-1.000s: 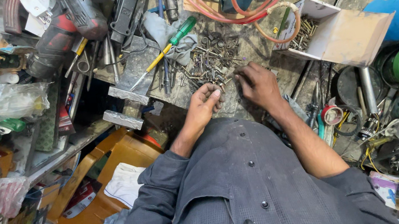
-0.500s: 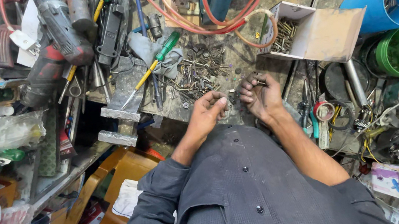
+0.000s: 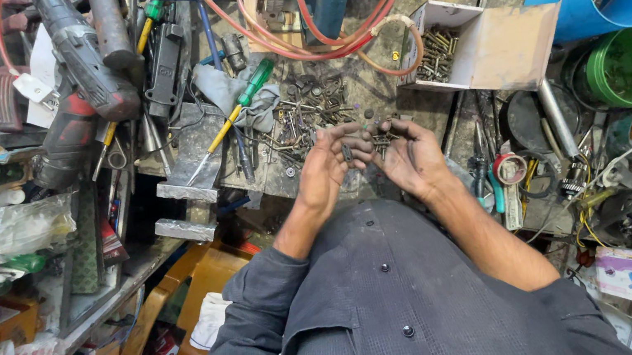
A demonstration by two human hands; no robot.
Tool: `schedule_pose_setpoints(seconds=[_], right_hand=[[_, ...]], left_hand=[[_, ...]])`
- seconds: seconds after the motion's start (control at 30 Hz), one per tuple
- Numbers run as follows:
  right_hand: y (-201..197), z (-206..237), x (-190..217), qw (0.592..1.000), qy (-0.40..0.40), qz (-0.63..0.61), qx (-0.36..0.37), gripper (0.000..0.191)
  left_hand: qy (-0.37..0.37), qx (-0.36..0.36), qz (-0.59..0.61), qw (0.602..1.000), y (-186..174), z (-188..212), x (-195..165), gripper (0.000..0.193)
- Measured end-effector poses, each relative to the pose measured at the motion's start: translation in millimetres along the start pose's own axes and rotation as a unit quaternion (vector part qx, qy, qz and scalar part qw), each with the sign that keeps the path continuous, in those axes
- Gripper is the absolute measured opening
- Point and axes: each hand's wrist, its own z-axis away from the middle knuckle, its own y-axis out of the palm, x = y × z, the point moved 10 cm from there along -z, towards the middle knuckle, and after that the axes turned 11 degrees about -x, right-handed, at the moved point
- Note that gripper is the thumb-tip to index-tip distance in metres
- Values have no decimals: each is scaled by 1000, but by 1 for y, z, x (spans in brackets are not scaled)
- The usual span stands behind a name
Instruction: The person sits at a cluttered workbench and sorts small metal screws and fasteners. They pick up individual pieces, hold and turn them between the fingers, and place them into a cardboard box on the bench, repeating this one piece at a time across the episode.
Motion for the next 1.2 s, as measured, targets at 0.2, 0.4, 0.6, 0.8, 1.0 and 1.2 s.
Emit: schedule_pose_setpoints(seconds=[0.2, 0.4, 0.6, 0.8, 1.0, 1.2], right_hand=[[-14, 10, 14, 999, -18, -21, -32, 21], [-32, 23, 32, 997, -46, -57, -39, 21], [-65, 69, 141, 976, -188, -96, -51, 18], [-111, 151, 291, 881, -454, -75, -107, 12], [-130, 172, 369, 766, -618, 60, -169, 7], [-77, 168, 344, 300, -708, 566, -298, 40]], left_hand=[[-31, 32, 116, 992, 8, 12, -12, 81], [-57, 17, 102, 993, 12, 12, -9, 73], [-60, -19, -16, 998, -10, 8, 9, 47], [-74, -56, -33, 995, -36, 15, 21, 41], [-60, -73, -34, 995, -47, 22, 21, 39], [-25, -123, -57, 991, -73, 35, 9, 33]])
